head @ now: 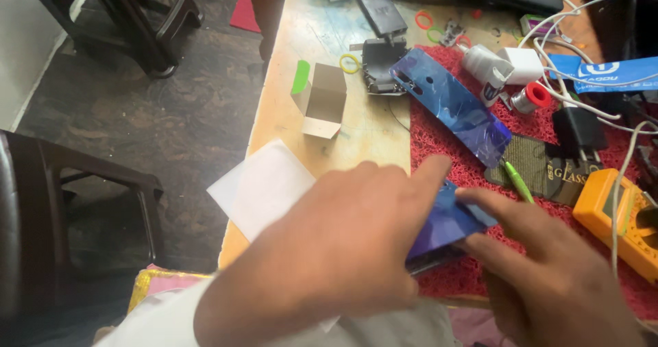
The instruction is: The person is repairing a blue smartphone by removing the back cover, detaching internal components, and then reassembling the device. They carefully align the back cover and press it into place, inspecting the phone's exterior and interior during the process.
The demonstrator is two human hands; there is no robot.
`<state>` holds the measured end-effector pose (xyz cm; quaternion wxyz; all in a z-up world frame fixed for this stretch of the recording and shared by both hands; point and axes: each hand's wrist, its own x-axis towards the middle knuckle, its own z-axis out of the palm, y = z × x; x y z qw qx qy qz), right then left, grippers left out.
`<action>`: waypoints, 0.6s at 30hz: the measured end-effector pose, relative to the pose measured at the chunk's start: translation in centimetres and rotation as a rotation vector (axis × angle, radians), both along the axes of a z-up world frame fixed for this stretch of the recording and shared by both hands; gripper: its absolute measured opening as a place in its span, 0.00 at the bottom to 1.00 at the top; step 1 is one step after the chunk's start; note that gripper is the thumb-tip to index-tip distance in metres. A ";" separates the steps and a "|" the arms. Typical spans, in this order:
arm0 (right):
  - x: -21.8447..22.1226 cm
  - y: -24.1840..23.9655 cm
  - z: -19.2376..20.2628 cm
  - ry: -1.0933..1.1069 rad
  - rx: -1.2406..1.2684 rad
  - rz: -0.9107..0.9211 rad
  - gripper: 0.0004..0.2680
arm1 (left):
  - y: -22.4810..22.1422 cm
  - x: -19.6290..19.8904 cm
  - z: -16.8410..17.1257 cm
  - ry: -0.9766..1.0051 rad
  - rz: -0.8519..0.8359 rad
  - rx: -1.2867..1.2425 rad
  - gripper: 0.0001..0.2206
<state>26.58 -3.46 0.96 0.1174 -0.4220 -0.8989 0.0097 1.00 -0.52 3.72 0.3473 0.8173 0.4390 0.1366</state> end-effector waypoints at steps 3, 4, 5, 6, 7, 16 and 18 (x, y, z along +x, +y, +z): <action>0.0 -0.9 -1.6 0.073 0.075 0.052 0.09 | -1.5 0.4 -2.0 -0.063 0.031 0.144 0.36; 0.1 -1.1 -2.0 0.093 0.078 0.054 0.09 | -1.8 0.5 -2.6 -0.061 0.039 0.150 0.36; 0.1 -1.4 -2.4 0.113 0.083 0.054 0.09 | -2.1 0.7 -3.1 -0.057 0.045 0.156 0.35; 0.2 -1.6 -2.7 0.133 0.087 0.054 0.09 | -2.4 0.8 -3.5 -0.054 0.051 0.163 0.35; 0.2 -1.7 -3.0 0.128 0.100 0.040 0.09 | -2.6 0.9 -3.7 -0.092 0.065 0.227 0.37; -0.9 -2.0 -2.3 0.189 0.070 -0.043 0.16 | -1.3 0.5 -3.0 -0.044 0.027 0.106 0.48; -1.2 -1.7 -1.9 0.170 0.069 -0.043 0.17 | -0.8 0.5 -2.5 -0.057 0.022 0.063 0.49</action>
